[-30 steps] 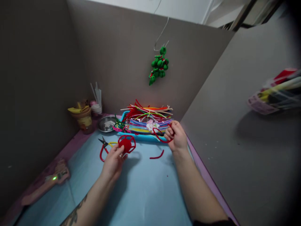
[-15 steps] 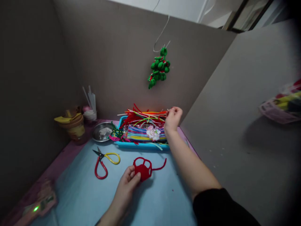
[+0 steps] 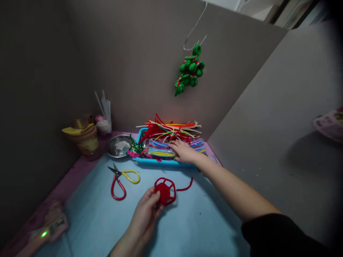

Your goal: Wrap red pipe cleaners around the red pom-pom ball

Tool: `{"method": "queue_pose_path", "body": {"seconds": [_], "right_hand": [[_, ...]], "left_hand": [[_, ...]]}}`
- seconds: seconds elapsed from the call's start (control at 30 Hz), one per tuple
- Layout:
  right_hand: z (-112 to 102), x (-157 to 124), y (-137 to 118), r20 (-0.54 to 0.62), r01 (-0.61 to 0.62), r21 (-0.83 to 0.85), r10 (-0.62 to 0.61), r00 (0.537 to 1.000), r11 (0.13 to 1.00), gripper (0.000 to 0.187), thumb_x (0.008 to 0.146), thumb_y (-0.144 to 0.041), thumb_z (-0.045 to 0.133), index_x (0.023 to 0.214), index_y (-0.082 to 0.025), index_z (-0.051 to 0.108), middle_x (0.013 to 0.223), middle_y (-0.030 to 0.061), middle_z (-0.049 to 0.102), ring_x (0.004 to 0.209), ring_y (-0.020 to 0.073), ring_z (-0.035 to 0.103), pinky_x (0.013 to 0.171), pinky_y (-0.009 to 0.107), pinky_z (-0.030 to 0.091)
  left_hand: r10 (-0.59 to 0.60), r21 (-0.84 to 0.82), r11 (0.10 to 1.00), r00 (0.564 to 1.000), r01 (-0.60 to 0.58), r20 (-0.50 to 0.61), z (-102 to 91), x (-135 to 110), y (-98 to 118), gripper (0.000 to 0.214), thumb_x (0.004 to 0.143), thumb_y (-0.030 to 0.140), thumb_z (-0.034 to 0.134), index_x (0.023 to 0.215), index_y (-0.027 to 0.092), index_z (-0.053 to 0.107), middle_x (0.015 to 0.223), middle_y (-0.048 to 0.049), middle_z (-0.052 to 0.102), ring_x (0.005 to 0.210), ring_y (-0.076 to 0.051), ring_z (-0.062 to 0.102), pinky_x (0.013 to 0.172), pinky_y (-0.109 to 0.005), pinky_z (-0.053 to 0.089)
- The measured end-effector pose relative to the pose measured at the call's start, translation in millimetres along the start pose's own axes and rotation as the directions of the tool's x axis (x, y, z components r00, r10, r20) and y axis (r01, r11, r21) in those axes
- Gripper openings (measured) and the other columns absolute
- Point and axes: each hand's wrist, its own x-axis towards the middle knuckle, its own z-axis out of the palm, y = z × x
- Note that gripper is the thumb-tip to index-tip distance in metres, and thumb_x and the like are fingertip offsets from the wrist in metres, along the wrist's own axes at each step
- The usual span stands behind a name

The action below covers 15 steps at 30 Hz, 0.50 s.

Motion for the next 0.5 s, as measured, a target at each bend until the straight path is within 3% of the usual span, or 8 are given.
{"method": "queue_pose_path", "body": {"seconds": [0.07, 0.2, 0.37, 0.5], "right_hand": [[1, 11, -1, 0.101, -0.036, -0.079, 0.044, 0.994, 0.996, 0.060, 0.075, -0.026, 0.064, 0.132, -0.018, 0.049, 0.134, 0.0170, 0.054, 0.117, 0.0300, 0.054, 0.093, 0.038, 0.043], [-15, 29, 11, 0.091, -0.064, -0.107, 0.074, 0.993, 0.992, 0.029, 0.083, -0.017, 0.051, 0.110, -0.018, 0.063, 0.106, 0.0122, 0.070, 0.094, 0.0238, 0.065, 0.078, 0.029, 0.045], [-50, 39, 35, 0.005, -0.147, -0.155, 0.150, 0.989, 0.977, 0.026, 0.085, -0.018, 0.047, 0.106, -0.016, 0.063, 0.104, 0.0134, 0.071, 0.092, 0.0251, 0.065, 0.074, 0.028, 0.043], [-58, 47, 48, -0.026, -0.205, -0.169, 0.204, 0.979, 0.964, 0.027, 0.085, -0.020, 0.050, 0.109, -0.019, 0.063, 0.103, 0.0107, 0.072, 0.091, 0.0239, 0.066, 0.074, 0.027, 0.043]], "left_hand": [[-0.008, -0.004, 1.000, 1.000, 0.008, -0.026, 0.0, 1, -1, 0.016, 0.079, 0.012, 0.067, 0.094, 0.012, 0.061, 0.081, -0.0057, 0.069, 0.061, -0.010, 0.063, 0.050, -0.016, 0.044], [0.007, -0.026, 1.000, 0.998, -0.008, -0.061, -2.3, 5, 0, 0.010, 0.082, 0.009, 0.062, 0.092, 0.011, 0.060, 0.079, -0.0054, 0.069, 0.058, -0.009, 0.062, 0.047, -0.015, 0.045], [-0.056, -0.062, 0.997, 0.997, 0.053, -0.052, -1.7, 7, 2, 0.008, 0.084, 0.007, 0.059, 0.091, 0.010, 0.060, 0.075, -0.0061, 0.068, 0.054, -0.010, 0.062, 0.044, -0.015, 0.046], [-0.103, -0.082, 0.992, 0.994, 0.100, -0.031, -0.4, 6, 1, 0.005, 0.084, 0.007, 0.058, 0.089, 0.009, 0.060, 0.071, -0.0066, 0.067, 0.049, -0.010, 0.060, 0.041, -0.016, 0.046]]}}
